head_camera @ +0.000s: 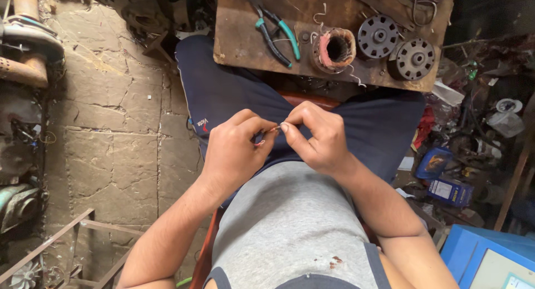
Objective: The person strips the insulation from two wires using pliers, twists the exposed ends together, and then connects them to a motor stator component.
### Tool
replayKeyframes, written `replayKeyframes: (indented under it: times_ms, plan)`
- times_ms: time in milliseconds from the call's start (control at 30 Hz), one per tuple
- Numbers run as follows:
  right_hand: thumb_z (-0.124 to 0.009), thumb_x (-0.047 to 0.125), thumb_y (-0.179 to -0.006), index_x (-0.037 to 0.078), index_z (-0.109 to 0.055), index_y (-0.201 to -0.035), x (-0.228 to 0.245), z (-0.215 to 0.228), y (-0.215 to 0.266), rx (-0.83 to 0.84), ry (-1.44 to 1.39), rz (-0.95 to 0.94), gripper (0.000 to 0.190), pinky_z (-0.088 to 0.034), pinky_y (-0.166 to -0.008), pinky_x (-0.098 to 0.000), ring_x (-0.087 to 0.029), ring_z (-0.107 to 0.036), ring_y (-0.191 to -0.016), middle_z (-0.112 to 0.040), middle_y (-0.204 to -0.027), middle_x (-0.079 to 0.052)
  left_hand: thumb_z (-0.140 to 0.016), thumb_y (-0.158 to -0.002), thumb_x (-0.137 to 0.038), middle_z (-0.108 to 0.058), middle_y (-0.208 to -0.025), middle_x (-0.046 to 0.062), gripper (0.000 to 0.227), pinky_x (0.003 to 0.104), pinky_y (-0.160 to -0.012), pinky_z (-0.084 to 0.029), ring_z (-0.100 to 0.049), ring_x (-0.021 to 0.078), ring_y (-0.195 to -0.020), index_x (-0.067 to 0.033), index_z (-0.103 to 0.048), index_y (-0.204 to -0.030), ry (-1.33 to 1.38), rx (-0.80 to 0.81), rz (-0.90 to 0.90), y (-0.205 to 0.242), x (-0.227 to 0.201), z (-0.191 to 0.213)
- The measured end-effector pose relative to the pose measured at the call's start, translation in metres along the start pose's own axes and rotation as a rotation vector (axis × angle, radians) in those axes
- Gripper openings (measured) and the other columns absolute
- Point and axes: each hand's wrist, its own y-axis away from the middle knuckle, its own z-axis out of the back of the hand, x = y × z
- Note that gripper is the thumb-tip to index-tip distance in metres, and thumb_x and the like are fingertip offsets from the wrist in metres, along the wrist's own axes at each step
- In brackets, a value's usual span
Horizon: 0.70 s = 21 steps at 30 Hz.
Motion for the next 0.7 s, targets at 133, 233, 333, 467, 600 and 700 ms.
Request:
replayKeyframes:
  times_ms: [133, 233, 333, 467, 600, 700]
  plan:
    - [-0.069, 0.001, -0.093, -0.001, -0.063, -0.089, 0.005, -0.005, 0.011, -0.013, -0.088, -0.125, 0.007, -0.052, -0.065, -0.0307, -0.018, -0.067, -0.072, -0.068, -0.084, -0.01, -0.082, -0.081, -0.007, -0.065, -0.084, 0.007, 0.011, 0.036, -0.057, -0.054, -0.068, 0.0242, -0.066, -0.006, -0.071, -0.084, -0.014, -0.05, -0.009, 0.004, 0.007, -0.008]
    - [-0.068, 0.002, -0.094, -0.001, -0.063, -0.09, 0.007, -0.006, 0.011, -0.036, -0.079, -0.136, 0.007, -0.052, -0.065, -0.0301, -0.017, -0.066, -0.072, -0.068, -0.085, -0.009, -0.084, -0.08, -0.007, -0.064, -0.08, 0.007, 0.017, 0.034, -0.054, -0.052, -0.067, 0.0212, -0.062, -0.0041, -0.067, -0.08, 0.022, -0.108, 0.016, 0.002, 0.01, -0.012]
    - [-0.068, 0.004, -0.095, -0.001, -0.062, -0.089, 0.006, -0.003, 0.009, -0.034, -0.059, -0.17, 0.01, -0.049, -0.062, -0.0304, -0.017, -0.063, -0.069, -0.067, -0.083, -0.009, -0.085, -0.083, -0.009, -0.063, -0.08, 0.006, 0.019, 0.034, -0.056, -0.052, -0.066, 0.0202, -0.063, -0.0046, -0.066, -0.082, 0.041, -0.153, -0.034, 0.001, 0.009, -0.017]
    - [-0.066, 0.008, -0.096, -0.001, -0.06, -0.085, -0.002, -0.001, 0.009, 0.03, -0.019, -0.217, 0.015, -0.045, -0.057, -0.0312, -0.016, -0.057, -0.061, -0.062, -0.076, -0.009, -0.08, -0.086, -0.005, -0.065, -0.089, 0.007, 0.018, 0.033, -0.062, -0.053, -0.066, 0.0213, -0.07, -0.0027, -0.066, -0.098, 0.104, -0.079, -0.052, 0.003, 0.006, -0.017]
    - [-0.065, 0.011, -0.098, 0.0, -0.058, -0.083, -0.016, -0.007, 0.013, 0.015, -0.046, -0.293, 0.019, -0.045, -0.056, -0.031, -0.014, -0.054, -0.059, -0.06, -0.071, -0.007, -0.077, -0.088, -0.003, -0.064, -0.093, 0.008, 0.02, 0.032, -0.063, -0.052, -0.065, 0.0206, -0.072, -0.0023, -0.067, -0.105, 0.155, -0.044, -0.029, 0.002, 0.007, -0.018]
    - [-0.061, 0.014, -0.102, 0.001, -0.059, -0.085, -0.028, -0.014, 0.021, -0.019, -0.198, -0.394, 0.021, -0.046, -0.056, -0.0297, -0.012, -0.054, -0.058, -0.06, -0.068, -0.004, -0.08, -0.09, -0.006, -0.063, -0.088, 0.007, 0.014, 0.031, -0.06, -0.049, -0.061, 0.018, -0.066, -0.0041, -0.069, -0.1, 0.163, -0.05, 0.006, 0.001, 0.009, -0.018]
